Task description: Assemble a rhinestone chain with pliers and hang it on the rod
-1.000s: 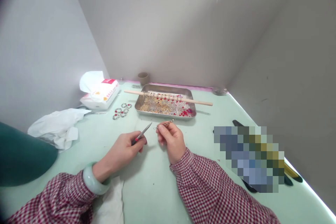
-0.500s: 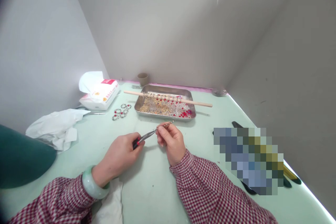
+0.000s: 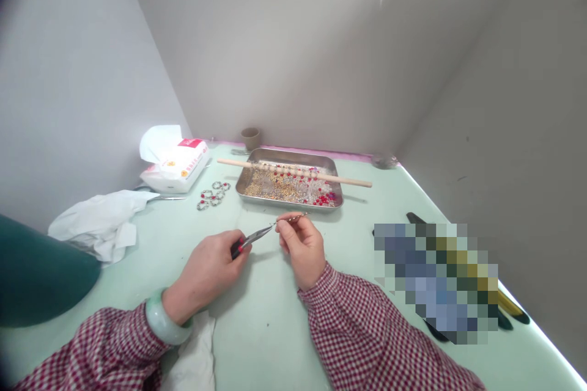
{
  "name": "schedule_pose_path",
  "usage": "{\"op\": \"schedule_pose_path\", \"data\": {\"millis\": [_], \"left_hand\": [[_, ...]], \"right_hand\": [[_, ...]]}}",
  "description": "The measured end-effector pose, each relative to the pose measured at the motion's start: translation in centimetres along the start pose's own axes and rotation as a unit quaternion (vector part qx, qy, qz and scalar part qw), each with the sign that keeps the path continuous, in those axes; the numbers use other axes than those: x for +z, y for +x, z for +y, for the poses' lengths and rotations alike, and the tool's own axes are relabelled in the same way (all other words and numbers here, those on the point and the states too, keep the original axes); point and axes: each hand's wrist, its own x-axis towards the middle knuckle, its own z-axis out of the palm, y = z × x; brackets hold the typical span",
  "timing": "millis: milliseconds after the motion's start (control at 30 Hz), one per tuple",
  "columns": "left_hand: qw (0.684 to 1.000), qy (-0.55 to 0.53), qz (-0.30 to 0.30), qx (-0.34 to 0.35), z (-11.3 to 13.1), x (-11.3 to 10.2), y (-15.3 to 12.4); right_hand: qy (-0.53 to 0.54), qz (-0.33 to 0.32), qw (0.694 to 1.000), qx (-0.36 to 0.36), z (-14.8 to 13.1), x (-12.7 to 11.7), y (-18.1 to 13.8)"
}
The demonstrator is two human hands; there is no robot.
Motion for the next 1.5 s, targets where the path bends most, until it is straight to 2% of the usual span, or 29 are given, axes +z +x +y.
{"op": "schedule_pose_path", "data": {"millis": [300,533,800,1100,1300,1500], "left_hand": [[1.000,0.011,0.000,-0.018,0.0,-0.1,0.1],[0.999,0.028,-0.004,-0.027,-0.1,0.0,0.1],[0.999,0.040,-0.008,-0.032,0.2,0.1,0.1],[0.998,0.056,-0.010,-0.028,0.1,0.2,0.0],[0.998,0.056,-0.004,-0.026,0.0,0.4,0.0],[1.000,-0.001,0.003,-0.018,0.3,0.2,0.0]], "right_hand": [[-0.042,-0.006,0.999,-0.024,0.1,-0.1,-0.3],[-0.121,-0.021,0.990,-0.068,-0.1,-0.2,-0.7],[-0.243,-0.034,0.957,-0.156,-0.3,-0.2,-1.1],[-0.307,-0.078,0.918,-0.239,-0.9,0.0,-1.1],[-0.312,-0.081,0.913,-0.251,-0.9,0.1,-1.2],[-0.309,-0.064,0.919,-0.237,-1.0,0.1,-1.2]]}}
